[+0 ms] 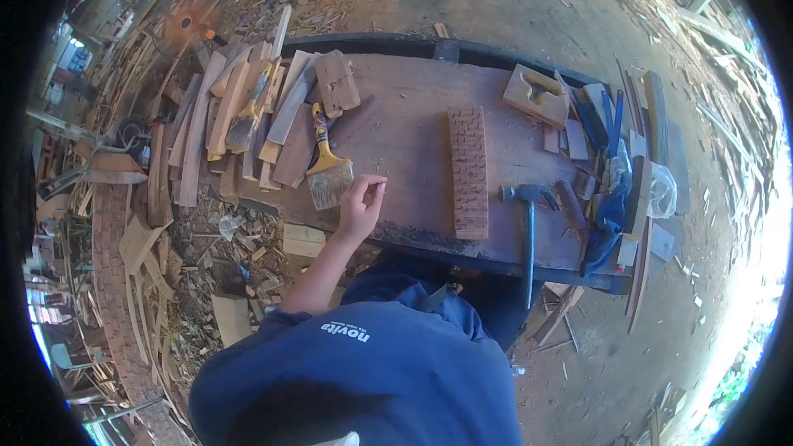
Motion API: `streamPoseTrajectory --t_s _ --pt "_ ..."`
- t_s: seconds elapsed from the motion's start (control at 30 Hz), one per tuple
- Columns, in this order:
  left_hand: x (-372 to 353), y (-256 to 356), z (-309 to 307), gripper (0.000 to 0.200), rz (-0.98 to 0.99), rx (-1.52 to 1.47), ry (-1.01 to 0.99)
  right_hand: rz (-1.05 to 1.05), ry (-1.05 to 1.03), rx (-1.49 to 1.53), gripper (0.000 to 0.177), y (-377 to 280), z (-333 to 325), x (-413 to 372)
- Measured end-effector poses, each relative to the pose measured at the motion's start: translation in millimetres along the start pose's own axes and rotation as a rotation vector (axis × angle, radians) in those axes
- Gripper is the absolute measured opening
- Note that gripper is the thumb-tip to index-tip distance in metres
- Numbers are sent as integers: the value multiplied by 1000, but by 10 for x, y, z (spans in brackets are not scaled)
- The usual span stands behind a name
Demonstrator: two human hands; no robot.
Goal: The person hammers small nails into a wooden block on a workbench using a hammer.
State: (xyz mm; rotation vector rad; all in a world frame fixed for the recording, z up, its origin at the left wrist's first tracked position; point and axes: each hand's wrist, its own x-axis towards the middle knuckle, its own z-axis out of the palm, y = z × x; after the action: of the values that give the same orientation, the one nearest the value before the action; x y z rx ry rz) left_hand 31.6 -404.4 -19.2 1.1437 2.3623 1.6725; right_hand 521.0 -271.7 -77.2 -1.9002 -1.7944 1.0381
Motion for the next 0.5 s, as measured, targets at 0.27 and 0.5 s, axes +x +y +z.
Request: streamPoseTrajectory --t_s 0.27,0.5 --pt "18 18 18 9 -1 -4 -53 20 -81 -35 17 117 207 -249" --pt "4 -9 15 8 -13 2 -55 -1 -187 -59 17 81 474 -401"
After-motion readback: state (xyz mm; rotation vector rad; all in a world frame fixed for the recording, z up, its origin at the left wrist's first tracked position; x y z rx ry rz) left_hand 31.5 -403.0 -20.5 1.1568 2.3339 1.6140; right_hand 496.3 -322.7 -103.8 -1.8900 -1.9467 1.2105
